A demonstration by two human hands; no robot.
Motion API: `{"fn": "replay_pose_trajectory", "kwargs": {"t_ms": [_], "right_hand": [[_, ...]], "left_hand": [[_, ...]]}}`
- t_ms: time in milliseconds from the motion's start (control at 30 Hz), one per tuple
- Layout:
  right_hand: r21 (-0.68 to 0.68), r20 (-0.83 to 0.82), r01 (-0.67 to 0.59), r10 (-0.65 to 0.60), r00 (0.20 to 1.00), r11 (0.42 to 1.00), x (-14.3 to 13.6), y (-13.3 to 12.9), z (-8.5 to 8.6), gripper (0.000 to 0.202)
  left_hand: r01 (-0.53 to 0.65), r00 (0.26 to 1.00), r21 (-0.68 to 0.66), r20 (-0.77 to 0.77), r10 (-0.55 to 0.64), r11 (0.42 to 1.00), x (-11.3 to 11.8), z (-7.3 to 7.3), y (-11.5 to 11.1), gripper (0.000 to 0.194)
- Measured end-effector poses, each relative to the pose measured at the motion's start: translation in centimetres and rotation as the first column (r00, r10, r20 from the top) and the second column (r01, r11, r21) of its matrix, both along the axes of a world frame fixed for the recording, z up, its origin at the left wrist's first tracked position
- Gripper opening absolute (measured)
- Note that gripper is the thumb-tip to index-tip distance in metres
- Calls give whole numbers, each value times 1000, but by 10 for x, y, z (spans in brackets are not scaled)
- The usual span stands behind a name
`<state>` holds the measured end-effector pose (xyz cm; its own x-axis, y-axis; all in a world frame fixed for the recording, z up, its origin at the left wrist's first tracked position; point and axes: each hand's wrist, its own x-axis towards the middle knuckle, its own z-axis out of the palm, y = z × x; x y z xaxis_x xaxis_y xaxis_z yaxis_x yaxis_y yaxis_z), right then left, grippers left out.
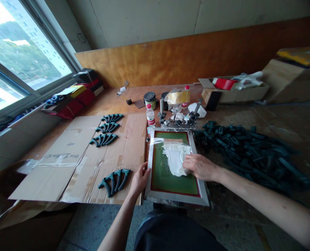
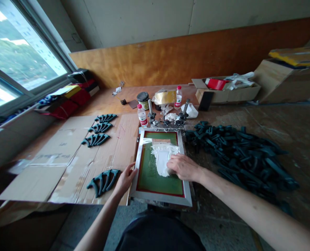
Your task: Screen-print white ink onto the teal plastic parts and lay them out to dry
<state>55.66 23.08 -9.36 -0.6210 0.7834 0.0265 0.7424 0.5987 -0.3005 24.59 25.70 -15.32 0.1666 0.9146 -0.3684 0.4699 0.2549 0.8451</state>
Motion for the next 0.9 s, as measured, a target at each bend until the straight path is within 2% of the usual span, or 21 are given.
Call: {"fn": "replay_pose_trajectory", "kwargs": {"t_ms": [100,200,300,367,433,533,600,667,733,767,800,833,900], "right_hand": [[104,-55,113,-108,993,988,-6,-1,-6,21],[204,-90,100,-83,992,974,-12,-18,-16,28],[115,-80,61,-52,995,991,-12,-21,-11,23],[56,-101,153,-146,984,987,-11,-2,0,19],[48,-110,288,-282,953,956,-12,28,14,33],[140,-65,446,-441,895,884,-2,70,37,56],[224,-106,532,-522,846,817,19,83,48,56],[249,-236,657,-614,753,711,48,82,49,49],[156,-294,773,-718,631,615,72,69,35,39],[91,-274,804,-761,588,588,79,59,22,35],[29,-226,809,-785,577,587,81,49,8,33],[-19,-165,791,-782,601,612,77,38,-7,31],[-71,-42,705,-708,705,706,57,18,-36,28]], "left_hand": [[-20,996,-39,90,23,999,-1,-2,0,55],[-24,989,-96,144,38,995,-2,-4,0,60],[-34,985,-111,167,52,993,-2,-3,0,60],[-38,980,-116,188,60,993,-2,5,1,61],[-35,975,-131,212,62,991,-2,20,3,68],[-36,956,-167,280,82,985,-2,55,9,80],[-56,931,-180,346,117,982,1,81,17,74],[-97,894,-149,421,152,984,8,107,29,64],[-159,846,-47,508,161,986,20,130,47,58],[-188,820,23,554,144,982,27,141,58,55],[-213,794,94,596,117,972,35,152,69,52],[-226,774,151,627,83,962,43,162,80,50],[-230,754,216,656,33,949,56,175,97,50]]}}
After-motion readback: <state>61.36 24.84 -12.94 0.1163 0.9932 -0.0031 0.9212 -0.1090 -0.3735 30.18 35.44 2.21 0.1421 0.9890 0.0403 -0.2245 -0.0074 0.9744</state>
